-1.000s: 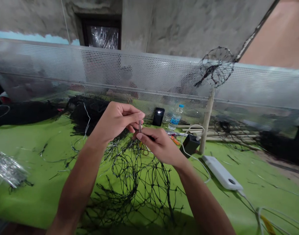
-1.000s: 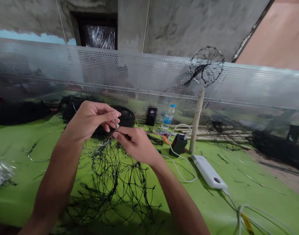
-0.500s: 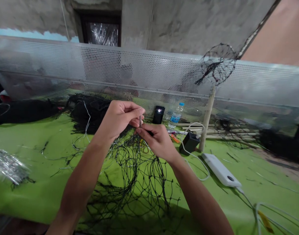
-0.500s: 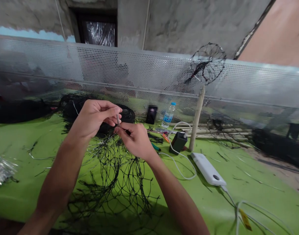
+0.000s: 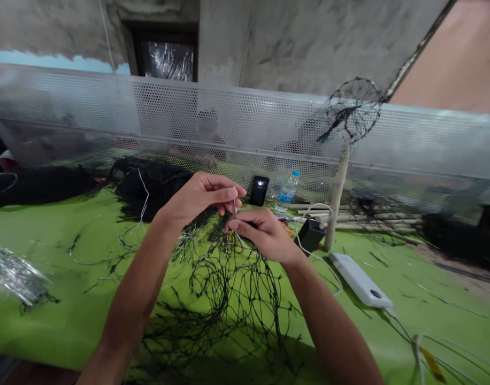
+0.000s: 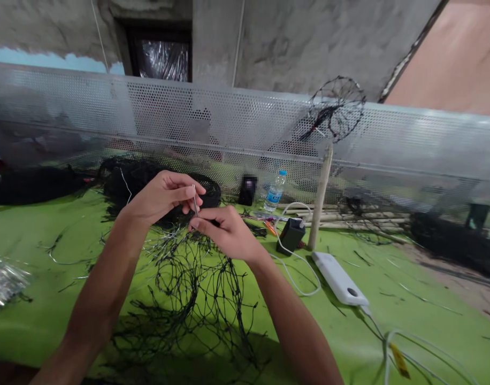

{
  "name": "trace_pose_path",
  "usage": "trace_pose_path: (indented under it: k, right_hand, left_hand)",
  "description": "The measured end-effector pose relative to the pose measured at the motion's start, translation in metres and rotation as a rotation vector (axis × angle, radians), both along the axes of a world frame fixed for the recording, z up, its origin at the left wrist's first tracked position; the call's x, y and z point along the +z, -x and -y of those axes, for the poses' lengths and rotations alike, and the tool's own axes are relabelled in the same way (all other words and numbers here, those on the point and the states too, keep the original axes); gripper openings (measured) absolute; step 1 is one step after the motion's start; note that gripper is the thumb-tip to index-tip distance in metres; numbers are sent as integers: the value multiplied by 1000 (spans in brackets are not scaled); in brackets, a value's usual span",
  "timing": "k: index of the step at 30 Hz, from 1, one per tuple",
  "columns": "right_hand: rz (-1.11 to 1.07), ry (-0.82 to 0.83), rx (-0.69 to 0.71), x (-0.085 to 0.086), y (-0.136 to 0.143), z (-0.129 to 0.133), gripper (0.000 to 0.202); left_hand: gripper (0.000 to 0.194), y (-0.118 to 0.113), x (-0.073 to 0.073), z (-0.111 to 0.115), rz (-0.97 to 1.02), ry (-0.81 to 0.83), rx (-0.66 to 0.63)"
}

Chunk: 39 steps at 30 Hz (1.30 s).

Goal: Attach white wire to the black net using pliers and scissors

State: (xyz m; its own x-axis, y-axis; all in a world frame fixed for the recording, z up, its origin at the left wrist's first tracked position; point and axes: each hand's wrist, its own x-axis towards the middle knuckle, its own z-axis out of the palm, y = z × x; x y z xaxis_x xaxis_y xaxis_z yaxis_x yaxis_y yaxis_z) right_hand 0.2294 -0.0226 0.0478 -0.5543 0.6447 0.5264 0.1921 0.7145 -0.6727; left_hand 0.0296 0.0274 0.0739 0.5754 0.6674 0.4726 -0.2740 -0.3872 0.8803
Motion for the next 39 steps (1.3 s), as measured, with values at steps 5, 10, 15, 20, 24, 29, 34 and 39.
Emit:
trace_pose_path:
  k: [5, 10, 15, 20, 24, 29, 34, 39]
  right_hand:
    - [-23, 7, 88, -1, 0, 2, 33]
    - [17, -32, -43, -2, 3, 1, 37]
    - [38, -102, -249, -6, 5, -3, 45]
    - [67, -133, -272, -3, 1, -4, 44]
    - [110, -131, -217, -1, -3, -6, 44]
    - [214, -218, -315, -5, -6, -8, 42]
    - [282, -265, -366, 1, -9, -10, 32]
    - [284, -300, -418, 6, -17, 29, 21]
  left_hand:
    - [35, 0, -4, -4, 2, -26, -50]
    - [22, -2, 2, 5, 11, -81, 81]
    - [15, -9, 5, 20, -21, -243, 410]
    - [18, -16, 1, 20, 10, -199, 450]
    - [19, -17, -1, 13, -1, -180, 407]
    - [17, -19, -3, 11, -15, -208, 404]
    - [16, -22, -8, 8, -35, -252, 440]
    - [20, -18, -13, -4, -55, -231, 470]
